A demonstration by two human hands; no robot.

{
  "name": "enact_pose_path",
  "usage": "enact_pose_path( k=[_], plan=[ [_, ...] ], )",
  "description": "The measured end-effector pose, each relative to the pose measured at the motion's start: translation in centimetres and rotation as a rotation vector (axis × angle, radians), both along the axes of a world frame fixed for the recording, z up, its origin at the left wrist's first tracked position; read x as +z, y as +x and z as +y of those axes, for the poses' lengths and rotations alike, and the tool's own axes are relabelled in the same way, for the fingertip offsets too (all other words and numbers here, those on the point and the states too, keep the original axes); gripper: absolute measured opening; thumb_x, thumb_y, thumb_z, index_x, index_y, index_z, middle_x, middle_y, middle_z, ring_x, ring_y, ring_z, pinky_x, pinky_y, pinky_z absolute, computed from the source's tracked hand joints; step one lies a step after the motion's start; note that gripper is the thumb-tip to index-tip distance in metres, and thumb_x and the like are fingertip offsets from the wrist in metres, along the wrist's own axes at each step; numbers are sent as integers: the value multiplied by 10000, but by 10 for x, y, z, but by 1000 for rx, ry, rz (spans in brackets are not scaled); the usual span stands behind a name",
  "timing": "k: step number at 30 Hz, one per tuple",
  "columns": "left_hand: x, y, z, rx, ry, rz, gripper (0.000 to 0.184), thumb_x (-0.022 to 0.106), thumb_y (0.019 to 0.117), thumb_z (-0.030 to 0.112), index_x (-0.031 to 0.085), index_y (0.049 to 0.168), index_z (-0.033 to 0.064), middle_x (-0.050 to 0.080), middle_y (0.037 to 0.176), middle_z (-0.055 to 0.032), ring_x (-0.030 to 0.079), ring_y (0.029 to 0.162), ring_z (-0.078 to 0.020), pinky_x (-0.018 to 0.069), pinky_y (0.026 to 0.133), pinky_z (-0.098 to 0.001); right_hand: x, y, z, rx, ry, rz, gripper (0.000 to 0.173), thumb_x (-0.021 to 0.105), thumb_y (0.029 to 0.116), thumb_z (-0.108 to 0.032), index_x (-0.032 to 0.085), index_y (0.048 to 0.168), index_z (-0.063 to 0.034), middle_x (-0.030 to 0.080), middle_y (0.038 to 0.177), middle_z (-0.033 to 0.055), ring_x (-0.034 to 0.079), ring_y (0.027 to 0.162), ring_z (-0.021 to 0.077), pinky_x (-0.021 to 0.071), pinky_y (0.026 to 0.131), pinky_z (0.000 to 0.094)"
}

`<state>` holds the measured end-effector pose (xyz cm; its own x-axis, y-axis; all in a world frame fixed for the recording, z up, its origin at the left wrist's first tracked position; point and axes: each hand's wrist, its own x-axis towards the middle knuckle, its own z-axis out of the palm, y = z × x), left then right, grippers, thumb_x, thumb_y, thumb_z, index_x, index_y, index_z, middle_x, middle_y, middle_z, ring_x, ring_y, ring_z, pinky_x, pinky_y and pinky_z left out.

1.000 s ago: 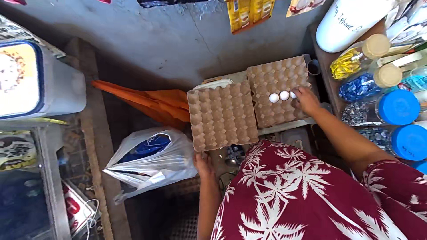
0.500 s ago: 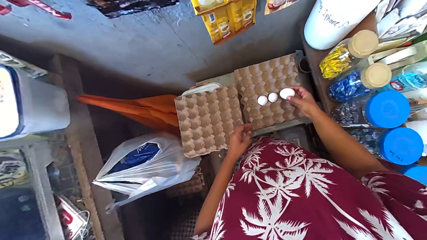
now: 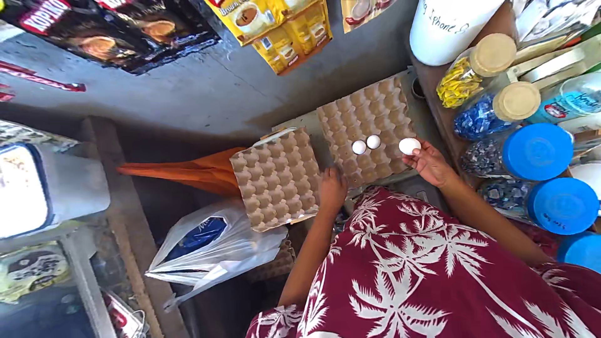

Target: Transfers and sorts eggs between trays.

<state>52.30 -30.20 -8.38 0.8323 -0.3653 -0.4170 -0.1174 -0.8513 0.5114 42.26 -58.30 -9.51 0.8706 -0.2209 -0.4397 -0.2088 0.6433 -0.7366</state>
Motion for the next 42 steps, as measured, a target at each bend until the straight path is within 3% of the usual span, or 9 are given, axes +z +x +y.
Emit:
enact_pose_path(
  k=[4, 10, 13, 16, 20, 23, 26, 30, 42],
  plan=[
    [-31, 17, -15, 386, -208, 319, 804, 590, 1037, 266, 112, 1609, -36, 324, 1570, -346, 388, 1442, -458, 339, 1173, -579, 1, -1, -4, -31, -25, -2, 337, 554, 972, -54, 507, 1299, -120, 699, 1097, 17, 715, 941, 143, 603, 882, 317],
    [-69, 33, -14, 508, -276, 302, 793, 710, 954, 266, 293, 1548, -55, 445, 1494, -315, 460, 1379, -429, 393, 1132, -558, -4, -6, -12, -89, -61, -6, 355, 406, 983, -146, 499, 1320, -89, 661, 1170, 52, 691, 1023, 165, 584, 920, 329],
    [-68, 37, -16, 504, -248, 293, 743, 703, 961, 253, 337, 1540, -36, 442, 1503, -302, 451, 1386, -425, 384, 1133, -562, -2, 0, -15, -192, -12, 53, 460, 178, 1048, -263, 624, 1051, -151, 721, 1000, 30, 717, 891, 175, 606, 750, 329],
    [-66, 38, -17, 490, -250, 274, 699, 700, 957, 237, 382, 1515, -39, 433, 1493, -326, 450, 1373, -448, 391, 1119, -577, 4, 13, -16, -180, -131, 343, 298, 345, 1102, -276, 598, 1034, -134, 675, 860, -11, 657, 662, 87, 538, 533, 224],
    [-59, 39, -21, 467, -205, 295, 665, 682, 975, 226, 394, 1513, -37, 410, 1510, -327, 420, 1400, -449, 368, 1138, -569, 0, 25, -22, -44, -408, 551, 352, 517, 1057, -155, 520, 1397, -68, 619, 1145, 104, 624, 694, 139, 521, 550, 274],
    [-59, 39, -26, 544, -263, 306, 766, 704, 959, 174, 279, 1552, -59, 398, 1530, -314, 410, 1418, -428, 367, 1155, -540, -2, 35, -25, 33, -489, 631, 475, 531, 1046, -152, 428, 1502, -71, 574, 1271, 160, 627, 724, 168, 525, 566, 298],
    [-60, 37, -32, 640, -330, 350, 830, 683, 960, 123, 170, 1596, -23, 342, 1572, -305, 376, 1447, -418, 354, 1169, -539, -7, 45, -29, 114, -500, 716, 448, 558, 1042, -176, 477, 1470, -74, 621, 1119, 151, 595, 685, 160, 491, 554, 287],
    [-62, 37, -39, 729, -403, 409, 710, 626, 965, 51, 271, 1578, 4, 335, 1578, -289, 380, 1442, -402, 370, 1148, -553, -9, 53, -32, 173, -531, 774, 382, 569, 1040, -215, 553, 1395, -76, 628, 945, 121, 568, 622, 146, 465, 528, 268],
    [-33, 34, -38, 796, -488, 325, 654, 596, 957, 25, 330, 1554, 20, 379, 1540, -287, 407, 1391, -425, 385, 1101, -578, 28, 40, -29, 110, -495, 684, 358, 546, 1052, -169, 557, 1399, -79, 628, 1035, 99, 587, 636, 117, 474, 507, 242]
  ],
)
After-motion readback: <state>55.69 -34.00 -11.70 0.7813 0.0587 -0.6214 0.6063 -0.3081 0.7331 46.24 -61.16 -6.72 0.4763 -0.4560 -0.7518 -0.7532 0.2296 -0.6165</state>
